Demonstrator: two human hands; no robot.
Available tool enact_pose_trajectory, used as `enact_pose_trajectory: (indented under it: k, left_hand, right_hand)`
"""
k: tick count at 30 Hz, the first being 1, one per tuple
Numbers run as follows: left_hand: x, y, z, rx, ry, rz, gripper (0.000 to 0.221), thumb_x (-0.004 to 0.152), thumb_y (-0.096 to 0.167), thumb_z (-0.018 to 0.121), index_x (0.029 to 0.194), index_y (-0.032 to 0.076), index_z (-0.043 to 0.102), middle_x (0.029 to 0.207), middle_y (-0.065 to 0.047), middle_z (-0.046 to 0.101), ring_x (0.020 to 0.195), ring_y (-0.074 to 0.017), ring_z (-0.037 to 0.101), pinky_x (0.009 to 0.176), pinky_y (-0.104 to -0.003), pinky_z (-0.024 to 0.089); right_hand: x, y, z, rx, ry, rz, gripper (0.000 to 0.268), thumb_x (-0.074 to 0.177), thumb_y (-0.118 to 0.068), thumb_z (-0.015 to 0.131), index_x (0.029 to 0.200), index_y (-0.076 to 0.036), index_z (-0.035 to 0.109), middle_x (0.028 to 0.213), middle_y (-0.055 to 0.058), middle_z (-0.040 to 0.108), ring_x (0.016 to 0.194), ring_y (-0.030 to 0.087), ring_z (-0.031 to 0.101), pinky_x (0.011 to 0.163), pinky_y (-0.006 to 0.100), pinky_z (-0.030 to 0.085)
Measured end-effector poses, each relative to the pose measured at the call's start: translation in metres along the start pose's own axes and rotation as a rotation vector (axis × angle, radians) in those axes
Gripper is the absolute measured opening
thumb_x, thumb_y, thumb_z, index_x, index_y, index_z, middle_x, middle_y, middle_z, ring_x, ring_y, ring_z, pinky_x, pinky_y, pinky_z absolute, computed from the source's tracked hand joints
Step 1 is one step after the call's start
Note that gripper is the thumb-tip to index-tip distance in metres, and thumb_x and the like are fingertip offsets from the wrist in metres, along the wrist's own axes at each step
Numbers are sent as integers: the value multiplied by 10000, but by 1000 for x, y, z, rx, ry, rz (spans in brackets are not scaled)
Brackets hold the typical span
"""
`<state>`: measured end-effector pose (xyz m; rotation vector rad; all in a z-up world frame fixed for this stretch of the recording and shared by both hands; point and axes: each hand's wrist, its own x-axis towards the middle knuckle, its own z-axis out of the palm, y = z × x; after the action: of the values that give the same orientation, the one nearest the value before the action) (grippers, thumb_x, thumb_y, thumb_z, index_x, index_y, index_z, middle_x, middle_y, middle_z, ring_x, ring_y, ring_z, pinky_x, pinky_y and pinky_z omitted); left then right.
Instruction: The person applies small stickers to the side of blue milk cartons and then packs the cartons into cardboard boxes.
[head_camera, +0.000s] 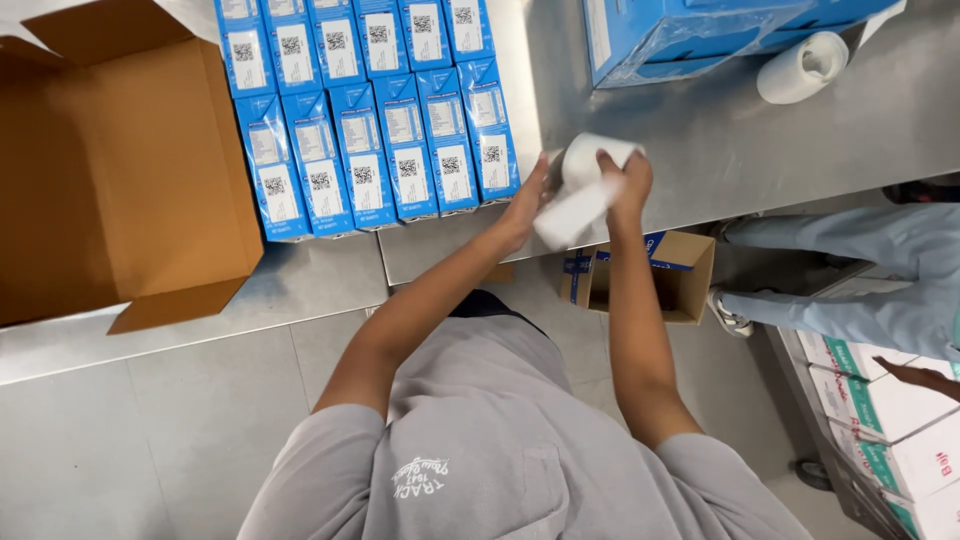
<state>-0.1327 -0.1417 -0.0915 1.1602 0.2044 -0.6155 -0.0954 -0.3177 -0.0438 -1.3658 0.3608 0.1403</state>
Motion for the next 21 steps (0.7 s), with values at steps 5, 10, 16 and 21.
enact_pose_trajectory:
  k: [5, 10, 16, 21]
  left_hand:
    - [-22, 15, -1, -531, 39, -260, 1010, 927, 764, 351, 1647, 94, 122, 1660, -267, 147, 1519, -438, 229, 1204, -544, 247]
    - [-100, 19, -26, -397, -5, -214, 883, 928, 702, 377, 1561, 89, 320, 1559, -230, 391, 1411, -388, 436, 1134, -537, 356]
    - [-213, 17, -77, -147, 165, -99, 618, 989, 555, 481, 1360, 80, 613, 1299, -97, 668, 1170, -222, 642, 1017, -375, 480]
    - [-283, 9, -125, -104, 531, 48, 431, 1029, 428, 543, 1236, 79, 689, 1143, -30, 696, 1023, -128, 639, 905, -297, 495]
  right_hand:
    - [57, 16, 41, -1388, 203, -638, 346, 910, -227, 730, 1088, 57, 644, 966, 296, 711, 888, 433, 688, 812, 515, 544]
    - [59, -3, 57, -1502, 38, -441, 379, 1085, -275, 568, 1244, 67, 598, 965, 310, 706, 896, 458, 690, 832, 542, 526]
    - [11, -40, 71, -1477, 77, -803, 682, 1090, -466, 670, 1322, 155, 511, 1168, 349, 622, 1131, 486, 558, 1008, 578, 400]
    - [-62, -42, 117, -1292, -59, -962, 539, 1104, -342, 710, 1388, 77, 527, 1307, 293, 592, 1304, 437, 493, 1097, 573, 370]
